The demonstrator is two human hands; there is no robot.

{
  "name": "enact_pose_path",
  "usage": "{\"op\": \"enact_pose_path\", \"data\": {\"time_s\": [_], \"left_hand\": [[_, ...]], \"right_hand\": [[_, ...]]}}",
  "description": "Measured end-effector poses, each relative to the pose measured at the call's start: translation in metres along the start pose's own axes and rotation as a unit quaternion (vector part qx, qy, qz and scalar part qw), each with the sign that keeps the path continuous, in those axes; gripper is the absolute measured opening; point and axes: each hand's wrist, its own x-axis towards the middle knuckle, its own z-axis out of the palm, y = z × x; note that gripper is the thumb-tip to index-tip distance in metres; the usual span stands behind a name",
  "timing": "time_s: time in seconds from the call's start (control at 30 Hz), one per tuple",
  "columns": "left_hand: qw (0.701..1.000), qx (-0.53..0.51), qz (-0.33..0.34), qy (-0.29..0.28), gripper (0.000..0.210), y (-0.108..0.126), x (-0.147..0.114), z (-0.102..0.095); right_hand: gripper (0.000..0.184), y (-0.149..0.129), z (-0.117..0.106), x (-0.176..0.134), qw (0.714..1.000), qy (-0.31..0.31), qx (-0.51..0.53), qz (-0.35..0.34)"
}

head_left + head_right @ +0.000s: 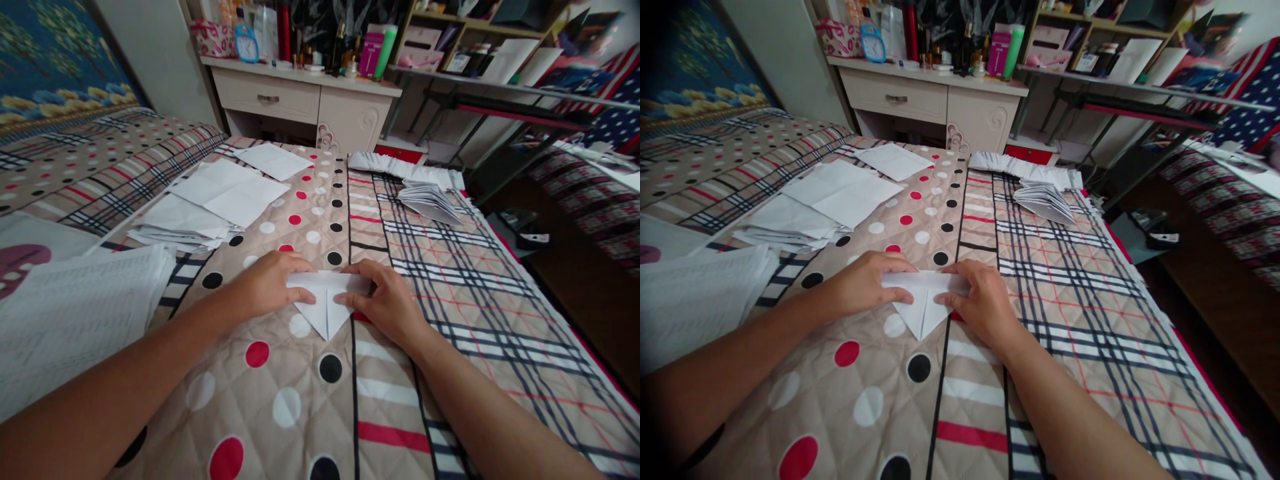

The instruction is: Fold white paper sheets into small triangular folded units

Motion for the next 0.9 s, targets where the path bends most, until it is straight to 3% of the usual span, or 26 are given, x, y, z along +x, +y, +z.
{"op": "enact_pose_path", "data": {"time_s": [0.17, 0.27, 0.4, 0.6, 0.9], "left_hand": [[0.997, -0.027, -0.048, 0.05, 0.018, 0.004, 0.004, 0.008], [0.998, -0.045, -0.015, 0.047, 0.007, 0.004, 0.003, 0.009], [0.997, 0.01, 0.056, 0.057, 0.006, 0.003, 0.0, 0.005], [0.979, 0.118, 0.152, 0.068, 0.018, 0.004, -0.007, 0.002], [0.956, 0.228, 0.181, 0.044, 0.024, 0.016, -0.015, -0.002]], "right_hand": [[0.009, 0.0, 0.001, 0.002, 0.997, 0.003, 0.075, 0.032], [0.003, 0.0, 0.001, 0.003, 0.994, 0.002, 0.106, 0.024], [0.012, 0.002, 0.0, 0.002, 0.993, 0.002, 0.115, -0.016], [0.028, 0.002, -0.001, -0.001, 0.996, 0.011, 0.029, -0.083], [0.035, 0.004, -0.002, -0.008, 0.98, 0.019, -0.118, -0.161]]}}
